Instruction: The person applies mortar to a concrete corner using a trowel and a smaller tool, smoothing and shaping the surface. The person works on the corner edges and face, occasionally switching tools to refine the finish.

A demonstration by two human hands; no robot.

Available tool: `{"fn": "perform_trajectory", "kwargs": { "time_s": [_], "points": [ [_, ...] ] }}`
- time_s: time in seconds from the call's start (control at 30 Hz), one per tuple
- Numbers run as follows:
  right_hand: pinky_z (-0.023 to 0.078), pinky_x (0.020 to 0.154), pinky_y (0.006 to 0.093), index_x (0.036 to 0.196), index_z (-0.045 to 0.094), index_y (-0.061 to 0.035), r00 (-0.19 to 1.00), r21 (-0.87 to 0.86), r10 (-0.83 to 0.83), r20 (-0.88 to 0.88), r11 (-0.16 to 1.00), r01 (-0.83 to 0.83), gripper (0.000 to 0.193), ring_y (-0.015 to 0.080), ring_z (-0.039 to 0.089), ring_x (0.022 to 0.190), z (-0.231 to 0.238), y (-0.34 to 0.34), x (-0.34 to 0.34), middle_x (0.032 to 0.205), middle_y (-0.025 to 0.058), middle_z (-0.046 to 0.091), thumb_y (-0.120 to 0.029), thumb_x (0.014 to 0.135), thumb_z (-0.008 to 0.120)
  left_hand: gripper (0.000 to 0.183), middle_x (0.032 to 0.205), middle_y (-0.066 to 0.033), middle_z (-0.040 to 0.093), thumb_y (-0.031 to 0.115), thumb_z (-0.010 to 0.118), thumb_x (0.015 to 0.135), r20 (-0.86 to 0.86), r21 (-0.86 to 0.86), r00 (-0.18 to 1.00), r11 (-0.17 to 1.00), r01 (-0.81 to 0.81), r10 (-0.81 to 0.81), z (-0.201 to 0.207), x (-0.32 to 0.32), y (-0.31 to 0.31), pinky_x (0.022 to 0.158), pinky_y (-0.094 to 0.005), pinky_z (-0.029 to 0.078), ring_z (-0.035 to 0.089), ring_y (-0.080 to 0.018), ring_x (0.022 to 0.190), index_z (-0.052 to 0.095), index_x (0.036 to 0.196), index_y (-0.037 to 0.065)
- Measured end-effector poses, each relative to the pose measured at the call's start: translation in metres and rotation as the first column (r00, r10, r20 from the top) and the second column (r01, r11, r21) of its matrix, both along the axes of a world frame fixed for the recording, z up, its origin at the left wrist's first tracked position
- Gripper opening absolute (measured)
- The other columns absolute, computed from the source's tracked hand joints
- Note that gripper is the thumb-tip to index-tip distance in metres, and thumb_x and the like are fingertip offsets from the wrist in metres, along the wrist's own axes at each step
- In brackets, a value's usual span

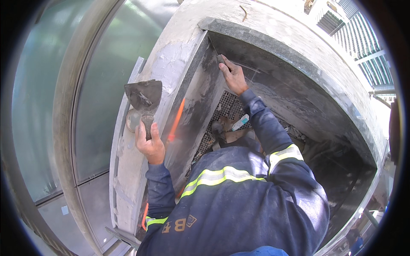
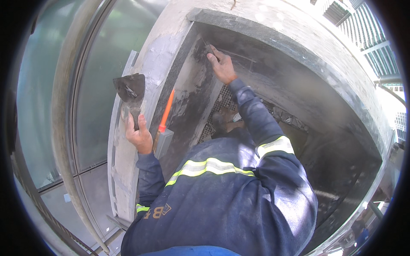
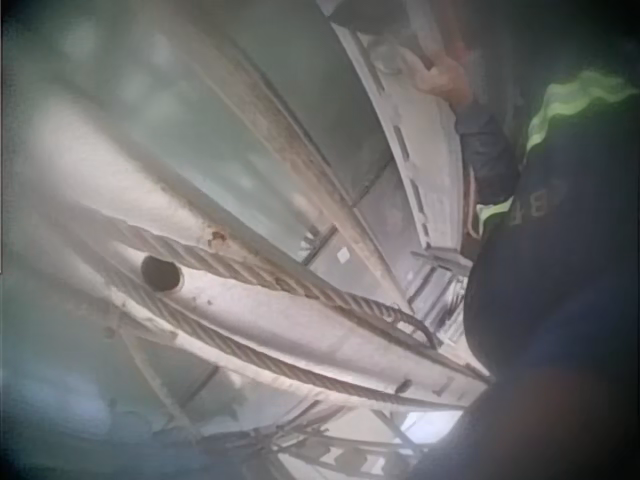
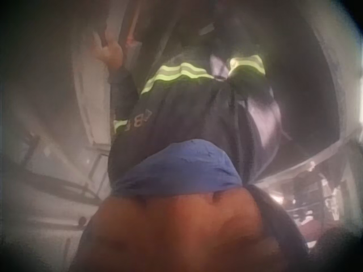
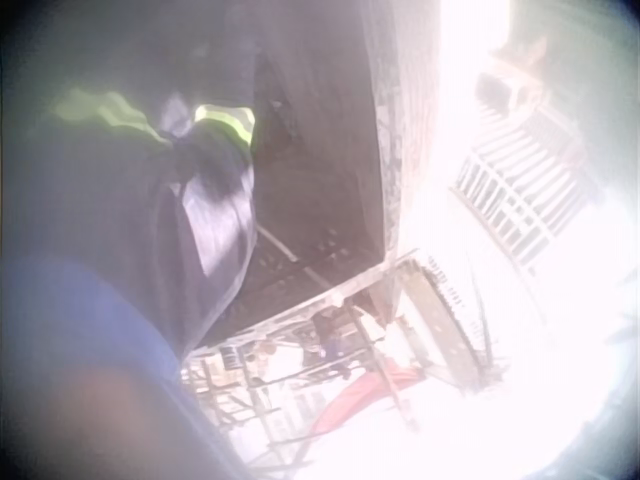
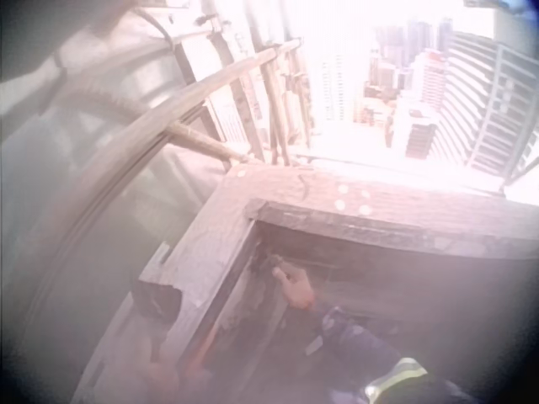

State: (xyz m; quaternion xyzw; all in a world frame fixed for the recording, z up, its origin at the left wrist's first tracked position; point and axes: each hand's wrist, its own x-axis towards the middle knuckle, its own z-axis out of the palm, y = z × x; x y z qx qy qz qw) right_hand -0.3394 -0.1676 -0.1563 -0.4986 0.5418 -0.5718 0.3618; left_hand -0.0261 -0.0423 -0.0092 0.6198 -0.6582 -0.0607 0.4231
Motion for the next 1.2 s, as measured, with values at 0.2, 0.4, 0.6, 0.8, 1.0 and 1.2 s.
{"fn": "perform_trajectory", "kwargs": {
  "time_s": [0.2, 0.4, 0.6, 0.8, 1.0, 1.2],
  "points": [
    [0.039, 0.111, 0.0392, 0.146, 0.049, 0.0007, 0.976, 0.087, 0.211, 0.048, 0.973, -0.214, 0.058, 0.0351, 0.052, 0.135, 0.028, 0.033, -0.010, 0.143, 0.0269, 0.055, -0.037, 0.103, 0.056, 0.044, 0.107, -0.0252, 0.066, 0.018, 0.070, 0.094, -0.062, 0.045, 0.997, 0.998, -0.051, 0.054, -0.008, 0.008, 0.003, 0.086, -0.0428, 0.050, 0.065, -0.0390, 0.096, 0.061, 0.123, -0.015],
    [0.047, 0.096, 0.0332, 0.147, 0.050, -0.0044, 0.934, 0.148, 0.246, 0.260, 0.945, -0.290, 0.052, 0.0191, 0.058, 0.106, 0.054, 0.093, -0.018, 0.117, 0.0105, 0.066, -0.034, 0.105, 0.054, 0.041, 0.099, -0.0179, 0.067, 0.020, 0.067, 0.097, -0.081, -0.124, 0.996, 0.992, 0.013, -0.024, -0.010, -0.003, 0.011, 0.076, -0.0361, 0.051, 0.064, -0.0271, 0.078, 0.063, 0.121, -0.012],
    [0.040, 0.058, 0.0206, 0.153, 0.044, -0.0082, 0.795, 0.088, 0.220, 0.565, 0.942, -0.323, 0.049, 0.0041, 0.043, 0.067, 0.105, 0.144, -0.003, 0.089, -0.0028, 0.056, -0.026, 0.108, 0.051, 0.037, 0.081, -0.0054, 0.062, 0.023, 0.062, 0.100, -0.592, 0.242, 0.801, 0.930, 0.278, -0.085, -0.003, -0.097, 0.056, 0.059, -0.0256, 0.044, 0.052, -0.0095, 0.062, 0.065, 0.118, -0.009],
    [0.045, 0.066, 0.0185, 0.155, 0.040, -0.0083, 0.737, 0.115, 0.229, 0.636, 0.916, -0.384, 0.052, 0.0020, 0.049, 0.074, 0.140, 0.165, 0.008, 0.101, 0.0002, 0.063, -0.016, 0.106, 0.056, 0.040, 0.079, -0.0010, 0.058, 0.035, 0.061, 0.102, -0.727, 0.316, 0.678, 0.824, 0.470, -0.108, 0.000, -0.141, 0.071, 0.054, -0.0236, 0.039, 0.051, -0.0076, 0.060, 0.067, 0.109, -0.003],
    [0.041, 0.103, 0.0268, 0.152, 0.042, -0.0030, 0.847, 0.199, 0.322, 0.424, 0.879, -0.434, 0.050, 0.0142, 0.054, 0.118, 0.155, 0.189, 0.003, 0.139, 0.0128, 0.058, -0.012, 0.105, 0.054, 0.050, 0.080, -0.0025, 0.060, 0.037, 0.060, 0.102, -0.732, 0.301, 0.673, 0.836, 0.459, -0.106, -0.003, -0.126, 0.072, 0.051, -0.0229, 0.038, 0.050, -0.0065, 0.059, 0.063, 0.129, -0.004],
    [0.044, 0.066, 0.0191, 0.153, 0.042, -0.0038, 0.866, -0.054, 0.500, 0.026, 0.866, -0.498, 0.050, 0.0046, 0.051, 0.072, 0.110, 0.177, -0.012, 0.099, -0.0007, 0.064, -0.022, 0.107, 0.052, 0.029, 0.071, -0.0007, 0.057, 0.020, 0.061, 0.101, -0.750, 0.197, 0.657, 0.925, 0.326, -0.072, 0.020, -0.099, 0.053, 0.054, -0.0250, 0.040, 0.049, -0.0069, 0.058, 0.067, 0.105, -0.008]
  ]
}}
